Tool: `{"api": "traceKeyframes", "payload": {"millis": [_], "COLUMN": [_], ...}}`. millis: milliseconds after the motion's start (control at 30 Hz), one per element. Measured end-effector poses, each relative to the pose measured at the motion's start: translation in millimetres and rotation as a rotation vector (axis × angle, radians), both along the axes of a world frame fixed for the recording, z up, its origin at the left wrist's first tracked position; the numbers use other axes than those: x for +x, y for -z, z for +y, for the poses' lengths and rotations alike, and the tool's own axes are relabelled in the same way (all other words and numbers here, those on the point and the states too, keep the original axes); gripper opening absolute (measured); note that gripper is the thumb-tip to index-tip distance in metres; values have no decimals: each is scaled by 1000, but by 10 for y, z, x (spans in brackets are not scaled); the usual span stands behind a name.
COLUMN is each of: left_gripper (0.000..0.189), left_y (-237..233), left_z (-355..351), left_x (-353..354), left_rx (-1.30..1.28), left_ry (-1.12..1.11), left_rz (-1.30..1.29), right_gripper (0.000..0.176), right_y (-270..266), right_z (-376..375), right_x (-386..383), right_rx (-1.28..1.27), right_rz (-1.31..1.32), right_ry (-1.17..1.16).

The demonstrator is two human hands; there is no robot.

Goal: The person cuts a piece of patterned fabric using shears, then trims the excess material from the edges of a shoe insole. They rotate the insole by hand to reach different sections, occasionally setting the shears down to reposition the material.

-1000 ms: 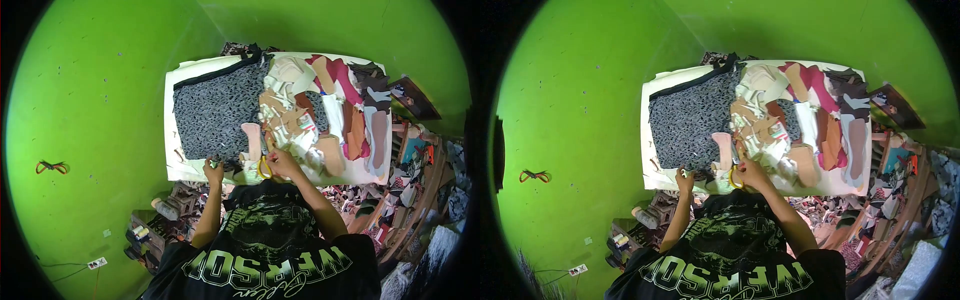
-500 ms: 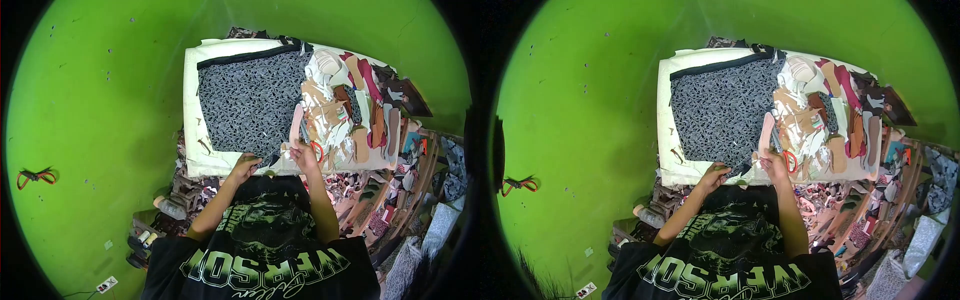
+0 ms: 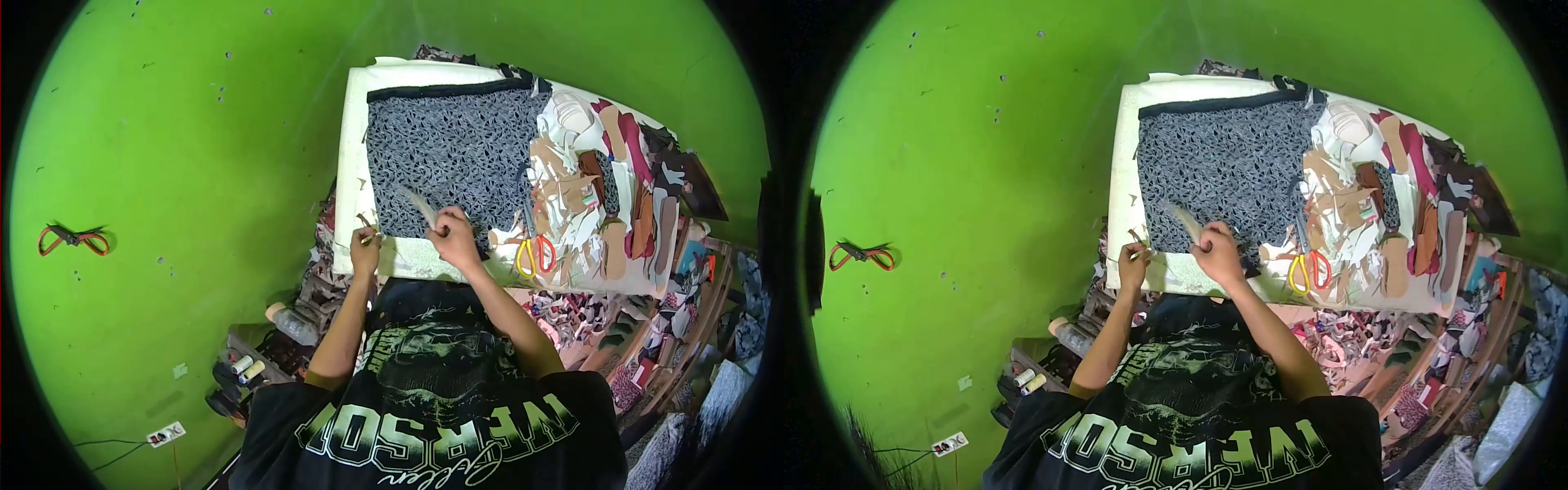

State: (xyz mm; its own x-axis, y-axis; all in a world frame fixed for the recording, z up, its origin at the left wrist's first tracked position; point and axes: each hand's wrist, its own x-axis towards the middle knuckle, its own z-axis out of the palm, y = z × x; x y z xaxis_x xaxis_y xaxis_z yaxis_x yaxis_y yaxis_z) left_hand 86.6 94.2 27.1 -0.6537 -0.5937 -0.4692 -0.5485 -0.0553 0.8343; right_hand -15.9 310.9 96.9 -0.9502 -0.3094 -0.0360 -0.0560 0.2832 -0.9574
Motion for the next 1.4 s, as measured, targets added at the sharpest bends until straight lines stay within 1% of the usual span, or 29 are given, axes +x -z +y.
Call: {"api": "traceKeyframes", "payload": {"millis": [33,67,100,133,200,233,267,333,367,433,467,500,533,600,633,700,733,767,867,967,1067,1100,1200,1300,1400], "left_gripper": [22,24,34,38,45,52,51,51,51,51,51,51,51,52,52,55,57,60,62,53,53,49,43,38,37], "left_y": [-48,-90,-88,-81,-88,-112,-139,-188,-180,-97,-21,49,112,202,253,309,325,342,455,444,171,181,211,219,201], "left_z": [-39,-77,-111,-120,-77,-69,-68,-109,-149,-239,-279,-314,-342,-366,-370,-365,-360,-353,-408,-395,-229,-208,-213,-358,-308], "left_x": [-103,-195,-285,-345,-466,-497,-519,-542,-546,-526,-501,-509,-519,-526,-544,-582,-605,-611,-669,-696,-709,-689,-606,-544,-451], "left_rx": [30,61,110,192,357,333,288,291,302,322,301,279,254,200,179,121,85,49,57,177,2,-35,78,398,599], "left_ry": [-13,-23,21,11,-5,38,63,84,93,106,138,169,201,216,222,243,256,266,304,336,177,164,113,215,85], "left_rz": [32,58,79,36,-51,-91,-117,-146,-143,-139,-136,-132,-128,-141,-153,-173,-181,-192,-297,-251,-233,-173,-124,-301,-118], "right_gripper": [31,31,26,21,16,15,16,21,16,13,12,16,17,19,23,27,29,35,32,29,26,25,25,24,23], "right_y": [-25,127,170,200,344,414,476,446,441,307,268,245,313,611,909,908,785,655,710,745,907,901,926,978,981], "right_z": [-100,-211,-293,-357,-461,-533,-590,-682,-715,-810,-852,-902,-938,-987,-989,-1015,-1060,-1065,-1015,-941,-854,-825,-806,-813,-820], "right_x": [-18,-9,-19,-13,70,112,165,243,272,211,199,193,179,174,200,206,174,173,137,83,84,81,65,34,14], "right_rx": [25,38,100,165,336,422,493,638,551,482,448,413,332,161,163,159,154,12,31,-11,-82,-103,-93,-64,28], "right_rz": [59,74,180,281,294,301,265,189,213,113,59,66,-38,-244,-240,-300,-327,-539,-518,-586,-641,-691,-675,-695,-676], "right_ry": [-21,-53,-91,-128,-180,-204,-217,-251,-147,15,92,236,276,361,338,365,375,390,248,233,262,249,218,130,88]}}
